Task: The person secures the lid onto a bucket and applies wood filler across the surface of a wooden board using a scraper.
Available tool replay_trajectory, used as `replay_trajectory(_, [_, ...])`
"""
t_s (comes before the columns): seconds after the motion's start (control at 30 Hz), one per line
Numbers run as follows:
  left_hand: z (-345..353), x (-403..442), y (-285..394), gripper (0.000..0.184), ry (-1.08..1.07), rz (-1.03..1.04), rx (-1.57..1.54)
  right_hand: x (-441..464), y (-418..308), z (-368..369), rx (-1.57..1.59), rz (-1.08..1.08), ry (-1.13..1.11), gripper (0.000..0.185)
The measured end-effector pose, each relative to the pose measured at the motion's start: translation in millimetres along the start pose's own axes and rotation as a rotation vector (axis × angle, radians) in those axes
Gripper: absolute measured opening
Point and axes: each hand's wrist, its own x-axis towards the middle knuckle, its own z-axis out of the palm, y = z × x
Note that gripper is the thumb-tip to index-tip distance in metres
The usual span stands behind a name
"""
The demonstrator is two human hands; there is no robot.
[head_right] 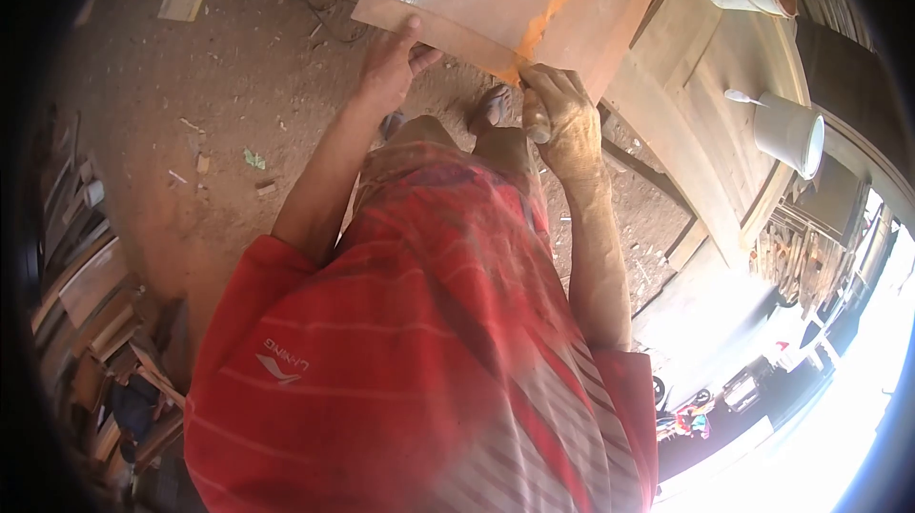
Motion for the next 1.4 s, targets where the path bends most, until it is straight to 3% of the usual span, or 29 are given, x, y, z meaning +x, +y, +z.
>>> replay_trajectory(0.13, [0.8, 2.4, 4.1, 0.052, -0.030, 0.012, 0.009, -16.0, -16.6, 0.0, 0.043, -0.011, -0.205, 0.019])
replay_trajectory(0.2, [-2.2, 7.2, 1.9, 0.051, -0.025, 0.007, 0.007, -30.1, -14.2, 9.7, 0.070, -0.119, -0.162, 0.018])
replay_trajectory(0.3, [-6.6, -8.8, -5.8, 0.049, -0.036, -0.072, 0.021, -28.6, -20.3, -7.0, 0.112, -0.006, -0.017, 0.016])
replay_trajectory(0.37, [15.8, -27.6, 5.0, 0.048, -0.277, -0.275, 0.678, -20.8, -19.6, -20.6, 0.065, 0.135, 0.146, 0.013])
replay_trajectory(0.4, [29.3, -37.1, 3.2, 0.048, -0.285, -0.269, 0.684, -25.6, -8.0, -24.6, 0.007, 0.161, 0.156, 0.016])
replay_trajectory(0.47, [56.3, -61.7, -7.0, 0.051, -0.399, 0.468, 1.055, -31.1, -2.8, -31.2, -0.114, 0.236, 0.192, 0.017])
replay_trajectory(0.5, [67.5, -63.7, -8.3, 0.051, -0.400, 0.462, 1.057, -35.5, 1.6, -32.4, -0.111, 0.240, 0.189, 0.017])
replay_trajectory(0.57, [86.1, -64.6, 0.0, 0.059, -0.304, 0.606, 1.364, -44.0, 8.3, -32.3, -0.105, 0.254, 0.232, 0.019])
replay_trajectory(0.6, [87.0, -60.6, -2.5, 0.059, -0.307, 0.604, 1.368, -49.4, 9.4, -32.0, -0.102, 0.258, 0.232, 0.019])
replay_trajectory(0.67, [90.4, -48.2, -6.1, 0.067, -0.337, 0.661, 1.450, -56.5, 7.2, -34.2, 0.115, 0.565, 0.158, 0.022])
replay_trajectory(0.93, [98.6, -42.9, -10.1, 0.070, -0.360, 0.607, 1.595, -63.6, 5.6, -53.2, 0.351, 0.554, 0.036, 0.037])
replay_trajectory(1.0, [100.2, -41.9, -10.1, 0.070, -0.360, 0.580, 1.610, -67.2, 9.2, -51.3, 0.930, 0.586, 0.193, 0.037])
replay_trajectory(1.2, [94.0, -41.8, -12.7, 0.068, -0.346, 0.618, 1.590, -32.5, 8.9, -40.6, 0.674, 0.677, 0.248, 0.032])
replay_trajectory(1.3, [76.8, -56.0, 1.3, 0.063, -0.375, 0.635, 1.443, -16.9, 6.0, -35.4, 0.521, 0.707, 0.058, 0.037])
replay_trajectory(1.4, [48.0, -62.7, 8.7, 0.051, -0.297, 0.484, 1.272, 0.1, -0.5, -31.5, 0.556, 0.733, 0.023, 0.040])
